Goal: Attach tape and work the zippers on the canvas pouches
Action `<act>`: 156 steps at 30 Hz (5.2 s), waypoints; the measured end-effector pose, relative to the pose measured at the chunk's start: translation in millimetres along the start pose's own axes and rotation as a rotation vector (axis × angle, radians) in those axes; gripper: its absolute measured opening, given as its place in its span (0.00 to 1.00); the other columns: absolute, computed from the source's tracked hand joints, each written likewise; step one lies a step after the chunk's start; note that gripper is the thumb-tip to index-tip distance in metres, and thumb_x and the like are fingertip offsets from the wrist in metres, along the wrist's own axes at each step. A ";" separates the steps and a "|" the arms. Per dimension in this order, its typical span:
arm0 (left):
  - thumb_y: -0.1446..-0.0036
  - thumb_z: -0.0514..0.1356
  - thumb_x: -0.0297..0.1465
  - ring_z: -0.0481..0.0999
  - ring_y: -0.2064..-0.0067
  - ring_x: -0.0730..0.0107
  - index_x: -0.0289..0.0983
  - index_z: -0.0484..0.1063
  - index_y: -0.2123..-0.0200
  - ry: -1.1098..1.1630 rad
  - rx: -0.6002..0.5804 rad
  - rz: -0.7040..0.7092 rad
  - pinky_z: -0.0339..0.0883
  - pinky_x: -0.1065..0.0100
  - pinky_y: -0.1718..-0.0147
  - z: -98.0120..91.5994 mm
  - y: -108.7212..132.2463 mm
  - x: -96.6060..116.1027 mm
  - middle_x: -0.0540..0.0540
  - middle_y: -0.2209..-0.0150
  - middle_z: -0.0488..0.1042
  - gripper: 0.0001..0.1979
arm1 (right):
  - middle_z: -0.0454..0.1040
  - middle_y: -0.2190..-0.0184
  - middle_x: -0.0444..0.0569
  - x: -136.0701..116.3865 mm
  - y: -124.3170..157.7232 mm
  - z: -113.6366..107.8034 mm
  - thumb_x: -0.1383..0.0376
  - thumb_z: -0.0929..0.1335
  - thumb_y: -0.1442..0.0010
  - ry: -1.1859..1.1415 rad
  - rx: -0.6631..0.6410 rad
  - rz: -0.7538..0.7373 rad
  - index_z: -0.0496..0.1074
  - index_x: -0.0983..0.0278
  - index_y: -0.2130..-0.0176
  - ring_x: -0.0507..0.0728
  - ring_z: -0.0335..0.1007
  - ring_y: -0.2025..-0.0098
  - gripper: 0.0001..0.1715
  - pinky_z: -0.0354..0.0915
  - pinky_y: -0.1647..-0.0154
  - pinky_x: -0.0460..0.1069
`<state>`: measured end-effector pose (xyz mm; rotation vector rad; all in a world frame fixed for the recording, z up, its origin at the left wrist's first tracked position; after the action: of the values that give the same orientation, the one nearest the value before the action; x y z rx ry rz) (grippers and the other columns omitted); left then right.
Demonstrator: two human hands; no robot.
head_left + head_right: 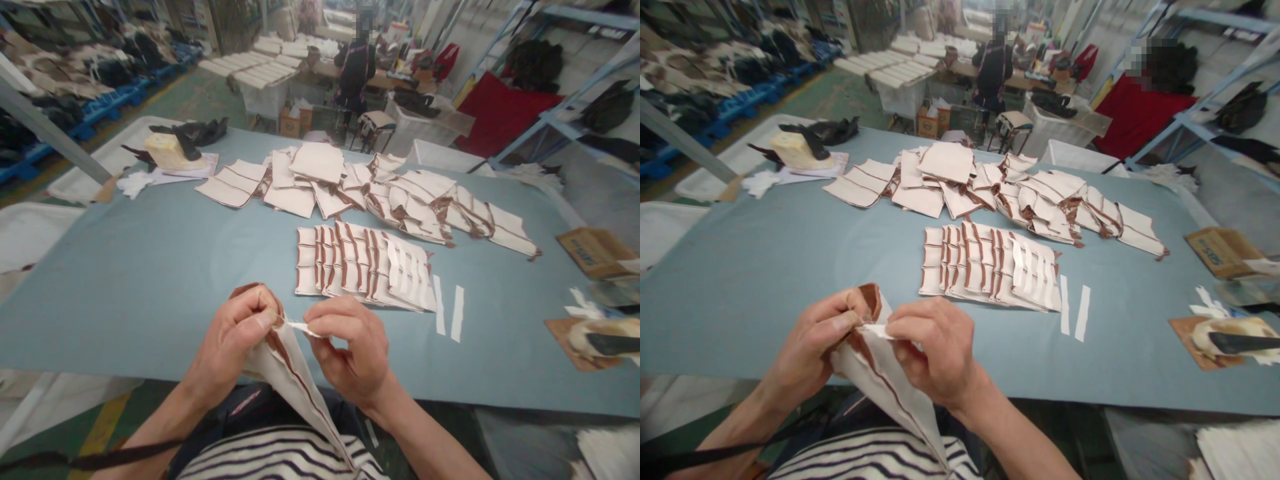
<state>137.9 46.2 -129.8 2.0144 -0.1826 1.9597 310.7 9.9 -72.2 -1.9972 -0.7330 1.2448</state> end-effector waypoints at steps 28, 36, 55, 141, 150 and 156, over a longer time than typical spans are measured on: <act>0.34 0.63 0.37 0.78 0.67 0.64 0.38 0.88 0.62 -0.169 -0.323 0.017 0.71 0.73 0.69 1.8 -12.3 41.4 0.46 0.66 0.83 0.13 | 0.72 0.75 0.41 17.5 3.8 2.4 0.49 0.74 0.32 -0.437 -0.218 0.914 0.74 0.62 0.68 0.50 0.63 0.75 0.22 0.62 0.75 0.44; 0.35 0.64 0.41 0.74 0.67 0.65 0.37 0.88 0.64 -0.082 -0.349 -0.016 0.68 0.73 0.70 9.4 -17.1 45.0 0.45 0.68 0.80 0.16 | 0.79 0.73 0.43 5.1 -14.2 -5.1 0.60 0.73 0.31 -0.111 -0.175 0.752 0.78 0.63 0.67 0.51 0.71 0.73 0.13 0.64 0.73 0.45; 0.39 0.65 0.42 0.70 0.72 0.67 0.37 0.86 0.71 -0.068 -0.279 -0.039 0.66 0.74 0.75 9.3 -15.4 46.6 0.47 0.72 0.79 0.16 | 0.80 0.73 0.42 11.0 -15.7 -1.1 0.60 0.72 0.31 0.056 -0.219 0.711 0.76 0.61 0.66 0.52 0.74 0.72 0.11 0.65 0.70 0.48; 0.34 0.63 0.36 0.76 0.68 0.69 0.38 0.84 0.67 -0.408 -0.070 0.155 0.66 0.73 0.69 5.2 -8.4 49.3 0.51 0.70 0.82 0.12 | 0.72 0.74 0.41 28.8 3.1 23.1 0.61 0.69 0.36 -0.171 -0.038 0.749 0.69 0.59 0.68 0.53 0.64 0.72 0.09 0.63 0.67 0.50; 0.28 0.58 0.36 0.76 0.68 0.69 0.38 0.78 0.70 -0.458 -0.115 0.217 0.70 0.73 0.63 8.8 -1.9 43.6 0.50 0.67 0.83 0.17 | 0.67 0.75 0.40 33.8 15.4 25.0 0.55 0.71 0.37 -0.199 -0.109 0.910 0.67 0.58 0.68 0.53 0.63 0.72 0.13 0.62 0.67 0.50; 0.29 0.60 0.38 0.74 0.70 0.70 0.38 0.80 0.67 -0.402 -0.094 0.190 0.68 0.73 0.68 5.7 -0.9 38.9 0.50 0.69 0.81 0.15 | 0.60 0.78 0.36 41.4 20.4 43.9 0.46 0.71 0.35 -0.573 -0.350 0.966 0.63 0.58 0.69 0.50 0.54 0.76 0.23 0.54 0.76 0.46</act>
<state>145.4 50.4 -91.5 2.3793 -0.5659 1.5854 288.9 38.6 -124.7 -2.3893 -0.1853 2.4521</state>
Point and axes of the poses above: each hand's wrist, its own y-axis away from the middle knuckle, its own z-axis out of the palm, x = y × z, the point moved 7 cm from there along -y, towards the middle knuckle
